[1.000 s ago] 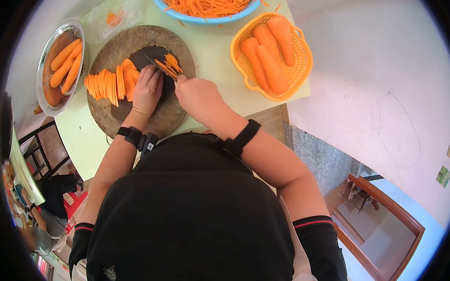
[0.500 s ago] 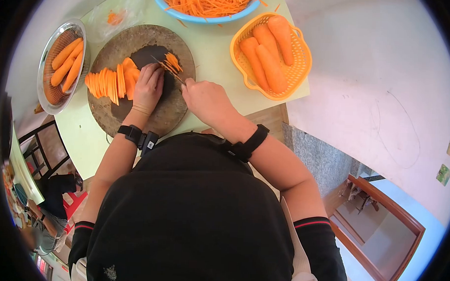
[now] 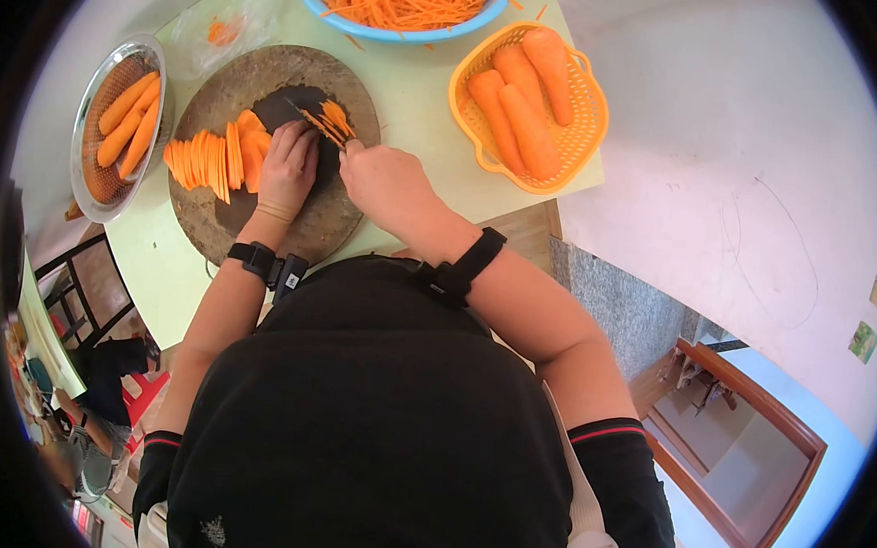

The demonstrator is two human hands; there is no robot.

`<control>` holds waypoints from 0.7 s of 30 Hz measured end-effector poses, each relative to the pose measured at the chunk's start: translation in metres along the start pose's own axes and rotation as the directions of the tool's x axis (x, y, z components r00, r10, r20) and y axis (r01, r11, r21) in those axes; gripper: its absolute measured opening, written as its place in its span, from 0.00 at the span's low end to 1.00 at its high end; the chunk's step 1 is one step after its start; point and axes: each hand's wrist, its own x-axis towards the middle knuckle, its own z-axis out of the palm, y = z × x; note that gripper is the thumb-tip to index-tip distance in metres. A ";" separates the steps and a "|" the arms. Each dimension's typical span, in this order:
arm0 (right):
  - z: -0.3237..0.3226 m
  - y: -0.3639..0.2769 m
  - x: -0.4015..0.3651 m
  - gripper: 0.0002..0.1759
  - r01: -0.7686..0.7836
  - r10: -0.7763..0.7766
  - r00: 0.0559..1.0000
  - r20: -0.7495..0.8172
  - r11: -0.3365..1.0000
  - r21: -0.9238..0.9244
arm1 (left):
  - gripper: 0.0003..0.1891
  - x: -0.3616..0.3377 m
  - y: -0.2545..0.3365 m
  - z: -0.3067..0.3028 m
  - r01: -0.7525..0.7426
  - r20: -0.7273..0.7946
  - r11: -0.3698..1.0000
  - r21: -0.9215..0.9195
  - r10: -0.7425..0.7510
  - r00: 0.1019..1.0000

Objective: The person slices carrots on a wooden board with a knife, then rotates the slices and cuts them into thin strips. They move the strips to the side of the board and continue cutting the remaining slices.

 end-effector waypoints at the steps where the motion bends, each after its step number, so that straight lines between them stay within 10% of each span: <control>1: 0.003 0.003 0.000 0.15 -0.013 0.014 1.000 -0.012 1.000 0.009 | 0.11 0.000 0.000 0.000 -0.001 -0.001 1.000 0.000 0.001 1.000; 21: -0.015 0.003 -0.022 0.17 -0.106 0.097 0.992 0.079 0.986 0.126 | 0.10 0.000 0.000 0.000 0.005 -0.005 1.000 -0.018 -0.005 1.000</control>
